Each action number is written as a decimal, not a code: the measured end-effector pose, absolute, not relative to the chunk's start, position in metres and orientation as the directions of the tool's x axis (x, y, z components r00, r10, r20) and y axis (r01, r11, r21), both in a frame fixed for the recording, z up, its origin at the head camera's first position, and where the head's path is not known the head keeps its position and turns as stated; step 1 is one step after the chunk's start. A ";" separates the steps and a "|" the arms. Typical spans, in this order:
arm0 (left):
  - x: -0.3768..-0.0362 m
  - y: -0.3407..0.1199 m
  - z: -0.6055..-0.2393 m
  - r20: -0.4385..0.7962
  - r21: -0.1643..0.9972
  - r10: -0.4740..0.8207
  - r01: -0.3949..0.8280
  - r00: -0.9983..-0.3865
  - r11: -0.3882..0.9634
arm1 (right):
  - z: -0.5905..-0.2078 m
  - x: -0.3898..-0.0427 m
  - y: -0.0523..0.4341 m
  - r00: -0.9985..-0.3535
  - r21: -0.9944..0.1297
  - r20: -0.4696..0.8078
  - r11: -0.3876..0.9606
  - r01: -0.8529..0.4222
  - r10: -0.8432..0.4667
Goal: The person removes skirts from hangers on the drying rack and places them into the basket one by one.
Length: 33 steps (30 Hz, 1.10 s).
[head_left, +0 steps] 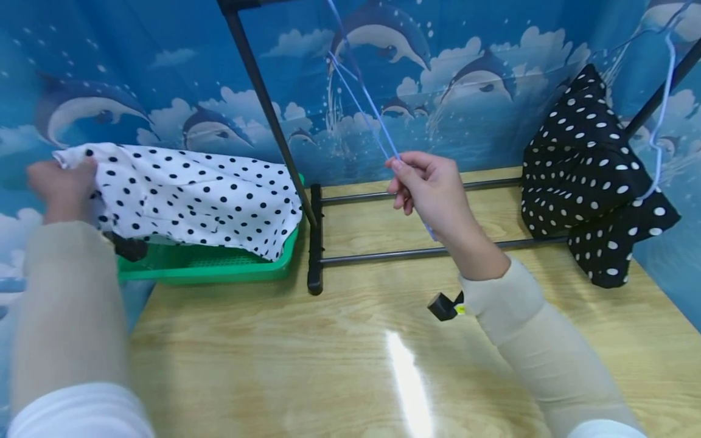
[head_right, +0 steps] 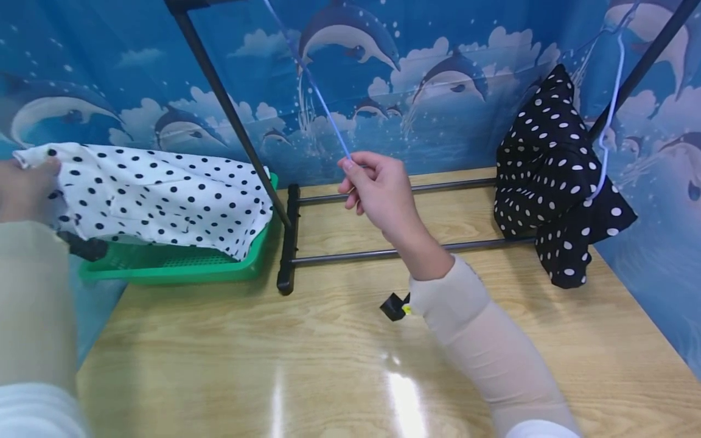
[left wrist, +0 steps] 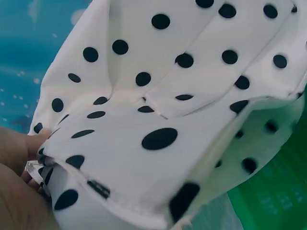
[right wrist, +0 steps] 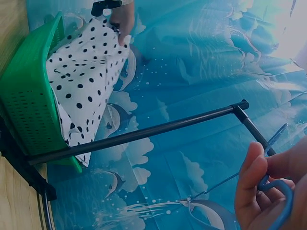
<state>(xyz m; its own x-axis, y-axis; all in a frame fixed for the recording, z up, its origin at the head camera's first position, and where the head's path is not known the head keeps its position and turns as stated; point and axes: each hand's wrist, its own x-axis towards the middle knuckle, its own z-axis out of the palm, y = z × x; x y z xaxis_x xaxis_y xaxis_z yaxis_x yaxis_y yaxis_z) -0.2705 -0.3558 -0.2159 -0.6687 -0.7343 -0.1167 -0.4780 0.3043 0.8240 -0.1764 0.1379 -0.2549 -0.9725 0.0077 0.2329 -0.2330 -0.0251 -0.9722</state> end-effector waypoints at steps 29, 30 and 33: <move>-0.282 -0.369 -0.244 0.138 0.161 -0.498 -0.476 -0.856 0.864 | -0.262 -0.181 0.136 -0.976 -0.975 0.219 0.033 -0.219 -0.007; -0.288 -0.369 -0.247 0.130 0.140 -0.495 -0.479 -0.859 0.867 | -0.262 -0.181 0.136 -0.976 -0.976 0.216 0.032 -0.216 -0.007; -0.295 -0.366 -0.253 0.116 0.159 -0.502 -0.483 -0.857 0.861 | -0.264 -0.182 0.136 -0.977 -0.977 0.211 0.026 -0.211 -0.009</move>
<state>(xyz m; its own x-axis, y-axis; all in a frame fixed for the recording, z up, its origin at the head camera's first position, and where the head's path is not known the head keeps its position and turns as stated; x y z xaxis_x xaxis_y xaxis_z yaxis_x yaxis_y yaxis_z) -0.2950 -0.3661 -0.2532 -0.8571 -0.5020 0.1156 -0.4829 0.8611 0.1592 -0.1819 0.1363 -0.2638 -0.9775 -0.0089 0.2108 -0.2109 0.0258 -0.9772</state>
